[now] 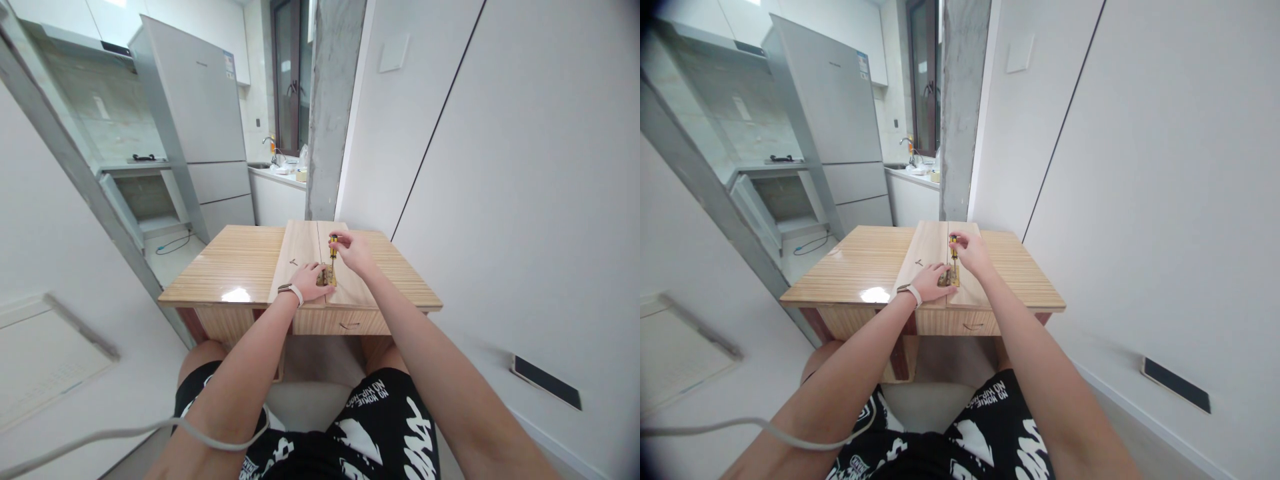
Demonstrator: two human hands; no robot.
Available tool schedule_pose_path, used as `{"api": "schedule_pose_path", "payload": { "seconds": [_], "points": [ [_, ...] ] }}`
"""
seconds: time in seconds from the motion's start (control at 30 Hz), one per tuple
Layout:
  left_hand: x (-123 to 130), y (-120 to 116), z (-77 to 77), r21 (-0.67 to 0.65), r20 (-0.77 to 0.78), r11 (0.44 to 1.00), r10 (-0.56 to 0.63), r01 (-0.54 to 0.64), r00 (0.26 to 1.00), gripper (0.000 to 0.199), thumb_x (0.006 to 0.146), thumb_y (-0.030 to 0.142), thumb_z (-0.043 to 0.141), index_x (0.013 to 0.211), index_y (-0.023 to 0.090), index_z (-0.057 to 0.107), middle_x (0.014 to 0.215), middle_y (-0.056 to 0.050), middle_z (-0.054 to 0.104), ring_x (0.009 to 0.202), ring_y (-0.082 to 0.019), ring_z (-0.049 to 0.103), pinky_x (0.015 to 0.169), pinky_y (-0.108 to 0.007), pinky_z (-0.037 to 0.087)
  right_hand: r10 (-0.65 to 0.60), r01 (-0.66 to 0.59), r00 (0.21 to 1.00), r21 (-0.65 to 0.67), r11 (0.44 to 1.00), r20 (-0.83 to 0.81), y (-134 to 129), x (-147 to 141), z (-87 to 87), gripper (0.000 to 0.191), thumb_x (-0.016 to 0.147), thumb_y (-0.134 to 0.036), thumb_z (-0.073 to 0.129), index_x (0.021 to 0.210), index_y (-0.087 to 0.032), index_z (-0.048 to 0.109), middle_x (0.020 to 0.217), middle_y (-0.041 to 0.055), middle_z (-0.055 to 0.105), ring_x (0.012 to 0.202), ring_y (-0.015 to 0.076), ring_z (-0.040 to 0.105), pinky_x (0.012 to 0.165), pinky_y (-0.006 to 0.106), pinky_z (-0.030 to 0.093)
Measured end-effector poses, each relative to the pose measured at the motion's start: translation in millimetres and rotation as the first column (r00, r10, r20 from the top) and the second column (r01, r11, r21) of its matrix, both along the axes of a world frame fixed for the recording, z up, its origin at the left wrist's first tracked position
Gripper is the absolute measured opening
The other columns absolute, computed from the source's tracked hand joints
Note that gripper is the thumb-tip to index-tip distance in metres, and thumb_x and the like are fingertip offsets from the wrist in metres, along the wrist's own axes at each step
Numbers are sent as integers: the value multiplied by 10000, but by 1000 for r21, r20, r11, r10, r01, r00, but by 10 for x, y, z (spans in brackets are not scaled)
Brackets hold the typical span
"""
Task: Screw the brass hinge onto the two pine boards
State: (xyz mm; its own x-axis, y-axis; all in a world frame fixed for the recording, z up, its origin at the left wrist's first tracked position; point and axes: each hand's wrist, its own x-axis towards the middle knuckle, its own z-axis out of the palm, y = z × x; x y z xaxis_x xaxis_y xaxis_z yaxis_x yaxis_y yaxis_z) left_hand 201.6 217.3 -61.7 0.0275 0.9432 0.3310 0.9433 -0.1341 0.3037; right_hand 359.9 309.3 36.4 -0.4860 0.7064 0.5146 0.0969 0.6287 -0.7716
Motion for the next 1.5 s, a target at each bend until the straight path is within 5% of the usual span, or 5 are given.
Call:
{"api": "schedule_pose_path", "payload": {
  "seconds": [0.23, 0.77, 1.03, 1.23, 1.5],
  "points": [
    [10, 7, 17, 8, -3, 1000, -13, 13, 1000, 820, 811, 744, 623, 1448, 236, 529, 1461, -121, 563, 1356, -331, 507, 1171, -451, 382, -265, 260, 964, 167, 951, 8, -106, -38, -63, 247, 869, -318, 684, 1105, -248, 700, 913, 31, 746, 807, 197, 710, 811, 372, 584],
    [5, -15, 0, 13, 0, 1000, -2, 2, 1000, 789, 811, 726, 638, 1440, 261, 533, 1447, -109, 578, 1367, -330, 507, 1172, -454, 384, 312, -287, 945, -205, 936, 103, -46, 114, 268, 248, 870, -211, 618, 1092, -226, 726, 1097, 57, 764, 993, 199, 718, 714, 280, 602],
    [-3, 12, -21, 14, 1, 1000, -15, 15, 1000, 827, 813, 749, 618, 1459, 243, 522, 1459, -120, 564, 1353, -329, 511, 1169, -451, 384, 98, -95, 995, -125, 988, 12, 37, 40, 81, 215, 837, -206, 638, 1042, -218, 699, 934, 47, 776, 891, 216, 742, 732, 348, 618],
    [0, 26, -27, 13, -2, 1000, -10, 10, 1000, 829, 811, 752, 619, 1451, 232, 531, 1468, -124, 554, 1360, -329, 501, 1176, -453, 371, -299, 280, 953, 230, 932, 54, -131, 9, -1, 206, 882, -280, 673, 1076, -236, 728, 938, 56, 770, 847, 231, 739, 871, 416, 582],
    [1, 6, -10, 12, -2, 1000, -8, 8, 1000, 834, 813, 752, 618, 1458, 230, 526, 1467, -125, 557, 1364, -331, 498, 1168, -445, 378, -51, 43, 996, 96, 994, 76, 39, 81, 6, 302, 918, -282, 625, 1205, -249, 714, 1035, 56, 758, 923, 205, 720, 925, 421, 589]
  ]
}}
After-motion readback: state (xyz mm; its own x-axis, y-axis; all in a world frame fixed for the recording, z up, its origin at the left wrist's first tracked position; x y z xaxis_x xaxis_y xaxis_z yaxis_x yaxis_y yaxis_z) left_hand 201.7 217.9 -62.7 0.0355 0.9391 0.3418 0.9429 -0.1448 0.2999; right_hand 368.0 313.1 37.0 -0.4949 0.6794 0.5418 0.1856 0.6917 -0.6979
